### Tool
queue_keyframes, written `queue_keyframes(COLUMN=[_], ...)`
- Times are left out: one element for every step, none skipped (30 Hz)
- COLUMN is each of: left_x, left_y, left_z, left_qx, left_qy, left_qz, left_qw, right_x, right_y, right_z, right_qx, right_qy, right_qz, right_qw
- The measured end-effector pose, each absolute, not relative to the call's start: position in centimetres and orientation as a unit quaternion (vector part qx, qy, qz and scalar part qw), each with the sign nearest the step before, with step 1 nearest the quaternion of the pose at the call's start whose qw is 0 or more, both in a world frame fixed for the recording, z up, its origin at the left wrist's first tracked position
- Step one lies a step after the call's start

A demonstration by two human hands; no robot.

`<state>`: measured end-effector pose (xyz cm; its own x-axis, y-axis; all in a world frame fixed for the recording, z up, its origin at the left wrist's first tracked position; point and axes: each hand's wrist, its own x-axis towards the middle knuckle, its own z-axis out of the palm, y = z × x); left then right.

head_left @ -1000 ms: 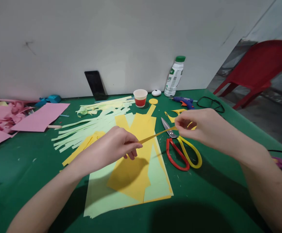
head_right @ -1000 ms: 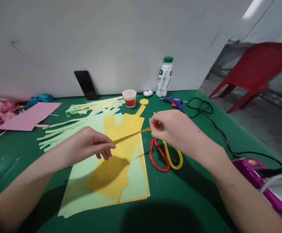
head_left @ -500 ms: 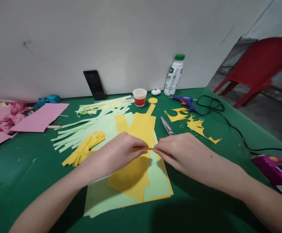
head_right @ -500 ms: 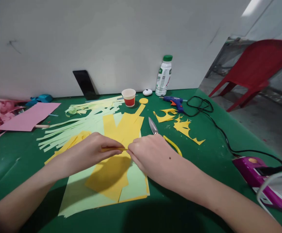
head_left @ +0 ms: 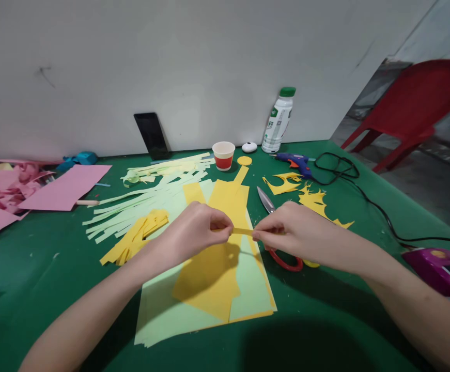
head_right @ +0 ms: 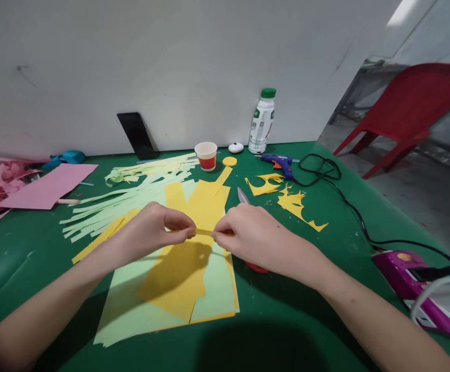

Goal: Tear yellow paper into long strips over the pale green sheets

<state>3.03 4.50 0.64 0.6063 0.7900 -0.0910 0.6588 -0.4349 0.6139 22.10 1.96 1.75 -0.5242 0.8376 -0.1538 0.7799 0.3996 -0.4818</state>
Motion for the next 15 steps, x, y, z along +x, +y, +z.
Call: queue_keyframes(left_x=[2.9, 2.8, 2.7, 2.6, 2.5, 2.3, 2.2, 2.1, 2.0, 1.8, 1.7, 1.6, 1.5, 1.4, 1.3], left_y=[4.8, 5.0, 5.2, 5.4, 5.5, 5.7, 5.9, 6.0, 6.1, 6.3, 6.4, 6.5, 6.6, 6.6, 6.6], left_z=[0.7, 0.8, 0.8, 0.9, 0.9, 1.0, 1.0, 1.1, 1.1, 1.2, 1.2, 1.3, 1.4, 1.5, 1.6], left_qx=[0.833, 0.825, 0.817, 0.811, 0.806, 0.801, 0.797, 0.794, 0.79, 0.788, 0.785, 0.784, 0.783, 0.783, 0.782], left_qy=[0.44, 0.448, 0.455, 0.462, 0.466, 0.47, 0.474, 0.48, 0.486, 0.492, 0.499, 0.505, 0.51, 0.514, 0.517], left_qz=[0.102, 0.1, 0.101, 0.103, 0.106, 0.109, 0.111, 0.11, 0.108, 0.105, 0.103, 0.103, 0.102, 0.101, 0.099], left_qw=[0.321, 0.33, 0.338, 0.344, 0.35, 0.354, 0.356, 0.357, 0.357, 0.355, 0.352, 0.347, 0.342, 0.337, 0.333], right_x=[22.3, 22.6, 22.9, 23.1, 23.4, 23.7, 24.0, 24.3, 24.6, 24.9, 25.2, 25.6, 25.9, 26.1, 26.4], right_y=[2.1, 2.2, 2.4, 2.5, 2.6, 2.7, 2.8, 2.9, 3.0, 3.1, 3.2, 3.3, 3.4, 3.6, 3.7], right_z=[1.8, 1.9, 1.9, 2.0, 2.1, 2.2, 2.2, 2.3, 2.4, 2.5, 2.5, 2.6, 2.8, 2.9, 3.0], right_qx=[-0.481, -0.479, -0.477, -0.478, -0.481, -0.483, -0.486, -0.488, -0.488, -0.486, -0.483, -0.482, -0.484, -0.489, -0.495], right_qy=[-0.837, -0.838, -0.839, -0.838, -0.835, -0.832, -0.83, -0.828, -0.829, -0.831, -0.833, -0.834, -0.832, -0.828, -0.823], right_qz=[0.255, 0.255, 0.256, 0.259, 0.265, 0.269, 0.272, 0.273, 0.273, 0.271, 0.269, 0.268, 0.269, 0.273, 0.278], right_qw=[0.057, 0.056, 0.053, 0.05, 0.045, 0.039, 0.032, 0.027, 0.023, 0.023, 0.025, 0.027, 0.027, 0.024, 0.02])
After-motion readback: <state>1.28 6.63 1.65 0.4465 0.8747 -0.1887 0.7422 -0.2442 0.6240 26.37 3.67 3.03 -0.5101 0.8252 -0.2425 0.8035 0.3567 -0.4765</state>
